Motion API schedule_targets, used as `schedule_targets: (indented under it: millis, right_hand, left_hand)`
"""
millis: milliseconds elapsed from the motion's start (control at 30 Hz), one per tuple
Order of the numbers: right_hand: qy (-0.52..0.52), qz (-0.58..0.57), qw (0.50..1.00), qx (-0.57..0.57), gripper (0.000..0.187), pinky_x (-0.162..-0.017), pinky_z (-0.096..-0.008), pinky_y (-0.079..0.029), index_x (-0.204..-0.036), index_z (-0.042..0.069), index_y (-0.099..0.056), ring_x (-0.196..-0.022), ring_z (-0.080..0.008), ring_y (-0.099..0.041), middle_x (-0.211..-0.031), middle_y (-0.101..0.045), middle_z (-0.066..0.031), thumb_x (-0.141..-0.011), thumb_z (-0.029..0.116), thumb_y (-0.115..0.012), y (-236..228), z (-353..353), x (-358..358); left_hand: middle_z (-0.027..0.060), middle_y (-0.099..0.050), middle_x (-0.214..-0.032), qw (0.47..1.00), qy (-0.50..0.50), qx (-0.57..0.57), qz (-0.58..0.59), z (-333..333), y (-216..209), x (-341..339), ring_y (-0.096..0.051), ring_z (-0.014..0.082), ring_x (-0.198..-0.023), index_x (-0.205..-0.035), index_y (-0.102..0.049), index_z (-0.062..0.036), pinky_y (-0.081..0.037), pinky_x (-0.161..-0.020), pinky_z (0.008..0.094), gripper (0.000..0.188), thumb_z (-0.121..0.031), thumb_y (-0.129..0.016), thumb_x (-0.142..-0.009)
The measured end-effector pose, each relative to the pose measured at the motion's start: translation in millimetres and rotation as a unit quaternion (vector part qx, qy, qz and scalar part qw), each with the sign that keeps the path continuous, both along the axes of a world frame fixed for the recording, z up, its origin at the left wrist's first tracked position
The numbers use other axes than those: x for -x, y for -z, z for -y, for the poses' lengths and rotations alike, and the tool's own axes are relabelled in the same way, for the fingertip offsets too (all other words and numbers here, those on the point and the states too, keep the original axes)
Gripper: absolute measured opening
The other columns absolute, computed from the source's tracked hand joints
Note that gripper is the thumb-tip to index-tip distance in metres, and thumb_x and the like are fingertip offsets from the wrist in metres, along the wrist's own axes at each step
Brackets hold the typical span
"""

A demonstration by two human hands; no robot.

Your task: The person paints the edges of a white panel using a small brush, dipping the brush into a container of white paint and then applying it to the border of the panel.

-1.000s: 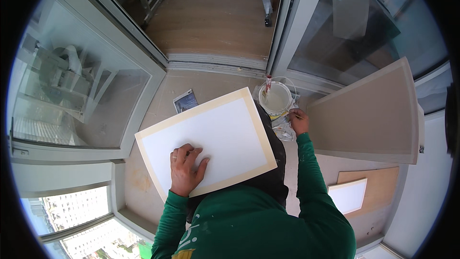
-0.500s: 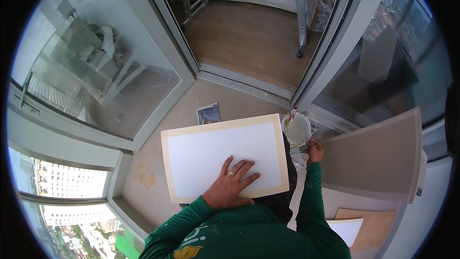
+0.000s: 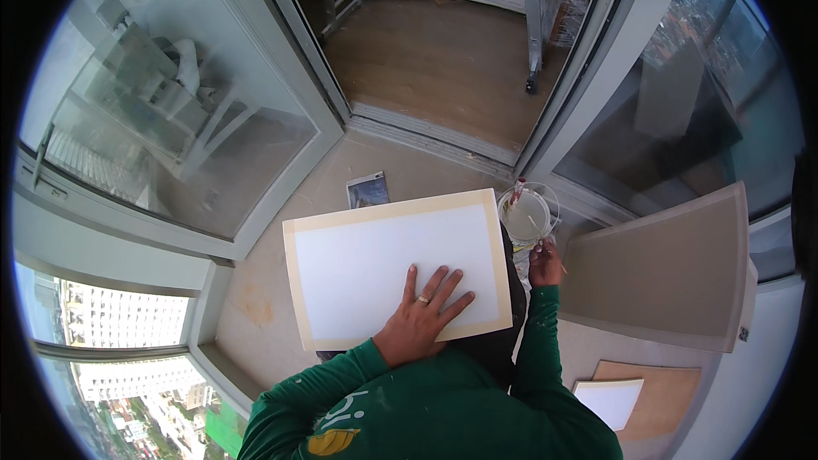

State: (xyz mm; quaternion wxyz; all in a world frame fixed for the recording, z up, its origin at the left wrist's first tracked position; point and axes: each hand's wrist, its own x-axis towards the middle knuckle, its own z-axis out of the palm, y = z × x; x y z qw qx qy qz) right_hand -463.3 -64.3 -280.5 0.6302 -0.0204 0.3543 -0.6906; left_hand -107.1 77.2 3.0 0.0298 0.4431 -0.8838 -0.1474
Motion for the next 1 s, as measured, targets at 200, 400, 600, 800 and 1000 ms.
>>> schedule_targets:
  millis: [200, 400, 600, 800, 1000]
  right_hand:
    - [-0.013, 0.098, 0.993, 0.069, 0.01, -0.075, -0.0302, -0.056, -0.11, 0.006, -0.064, -0.083, -0.0181, -0.065, -0.098, -0.07, -0.006, -0.104, 0.013, -0.066, 7, -13, -1]
    - [0.037, 0.054, 0.998, -0.024, 0.014, -0.078, -0.0334, -0.056, -0.111, 0.008, -0.065, -0.086, -0.0195, -0.065, -0.108, -0.074, -0.0078, -0.101, 0.017, -0.07, 5, -14, 14]
    - [-0.017, -0.306, 0.947, -0.092, 0.018, -0.065, -0.0318, -0.058, -0.115, 0.005, -0.068, -0.078, -0.0175, -0.072, -0.104, -0.08, -0.0094, -0.099, 0.013, -0.071, -22, -9, -6]
    - [-0.05, -0.398, 0.91, -0.104, 0.011, -0.057, -0.0309, -0.057, -0.108, 0.003, -0.07, -0.068, -0.0185, -0.074, -0.098, -0.08, -0.0119, -0.1, 0.01, -0.071, -25, -18, -14]
    - [-0.054, -0.275, 0.958, -0.058, 0.015, -0.07, -0.0319, -0.058, -0.114, 0.007, -0.068, -0.084, -0.0171, -0.072, -0.105, -0.079, -0.0093, -0.101, 0.014, -0.072, -43, -29, -6]
  left_hand:
    - [0.0167, -0.03, -0.175, 0.999, -0.014, 0.003, -0.031, -3, 7, -2, -0.023, 0.0406, -0.165, -0.165, -0.044, -0.0221, -0.008, -0.13, 0.0775, 0.108, -0.035, -0.091, -0.069]
    - [0.0136, -0.035, -0.174, 0.998, -0.021, 0.007, -0.061, -1, 5, 0, -0.026, 0.0383, -0.165, -0.161, -0.05, -0.021, -0.008, -0.131, 0.0753, 0.101, -0.032, -0.09, -0.069]
    - [0.0127, -0.039, -0.172, 0.997, -0.023, 0.021, -0.071, -2, 7, 2, -0.028, 0.0386, -0.164, -0.155, -0.058, -0.0205, -0.008, -0.131, 0.0752, 0.094, -0.029, -0.09, -0.067]
    - [0.0132, -0.042, -0.171, 0.997, -0.033, 0.017, -0.072, 1, 5, 1, -0.03, 0.0392, -0.163, -0.151, -0.062, -0.0199, -0.009, -0.131, 0.0756, 0.092, -0.026, -0.089, -0.064]
    - [0.0121, -0.04, -0.171, 0.997, -0.04, 0.03, -0.062, 3, 7, -3, -0.03, 0.0374, -0.163, -0.152, -0.061, -0.0206, -0.011, -0.13, 0.0768, 0.089, -0.028, -0.089, -0.068]
